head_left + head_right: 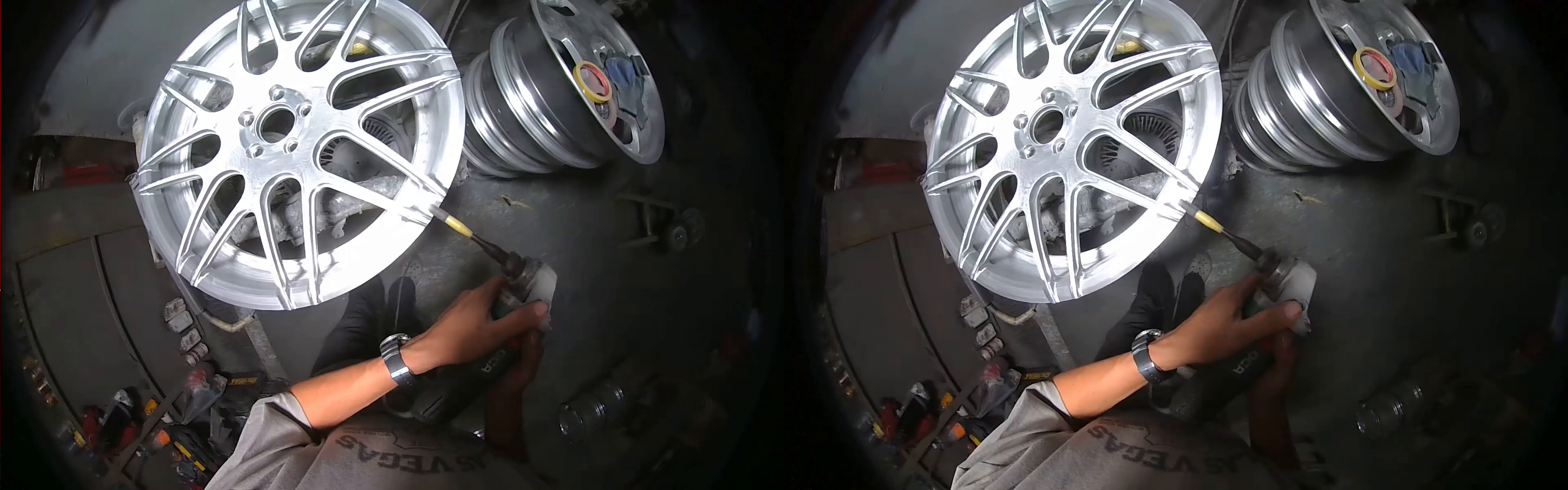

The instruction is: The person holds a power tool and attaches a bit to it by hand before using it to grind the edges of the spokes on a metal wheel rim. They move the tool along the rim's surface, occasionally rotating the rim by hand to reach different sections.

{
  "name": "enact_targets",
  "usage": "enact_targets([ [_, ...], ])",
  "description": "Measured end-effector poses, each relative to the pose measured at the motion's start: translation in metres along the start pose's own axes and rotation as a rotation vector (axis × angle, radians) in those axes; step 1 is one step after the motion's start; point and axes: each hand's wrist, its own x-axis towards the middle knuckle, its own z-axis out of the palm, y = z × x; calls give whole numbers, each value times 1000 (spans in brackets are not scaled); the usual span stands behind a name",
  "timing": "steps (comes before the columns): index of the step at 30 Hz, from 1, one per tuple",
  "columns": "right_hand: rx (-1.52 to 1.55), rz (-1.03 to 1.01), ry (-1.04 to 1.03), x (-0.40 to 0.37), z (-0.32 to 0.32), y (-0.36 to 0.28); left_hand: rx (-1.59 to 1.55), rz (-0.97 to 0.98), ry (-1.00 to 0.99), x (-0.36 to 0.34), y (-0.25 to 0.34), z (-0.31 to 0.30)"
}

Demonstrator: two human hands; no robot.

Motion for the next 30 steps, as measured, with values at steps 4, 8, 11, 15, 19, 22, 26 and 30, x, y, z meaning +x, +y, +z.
enact_targets([
  [4, -50, 81, 102, 3, 17, -13, 101, -47, 68, 0, -2, 3],
  [8, -75, 31, 3, 7, 4, -5, 193, 35, 144, 2, -13, 9],
  [11, -47, 74, 10, 10, 4, -3, 212, -25, 148, 1, -7, 8],
  [15, -24, 86, -22, 15, -5, 4, 158, -71, 146, 5, -7, 7],
  [19, -54, 64, 2, 22, -11, 16, 208, -40, 198, 9, -11, 10],
  [22, -66, 46, -10, 27, -16, 18, 234, -55, 201, 13, -17, 10],
  [26, -97, 77, -112, 33, -35, 20, 295, -63, 175, 20, -12, 9],
  [30, 137, 114, -66, 39, -36, 25, 277, -41, 179, 27, -9, 8],
])
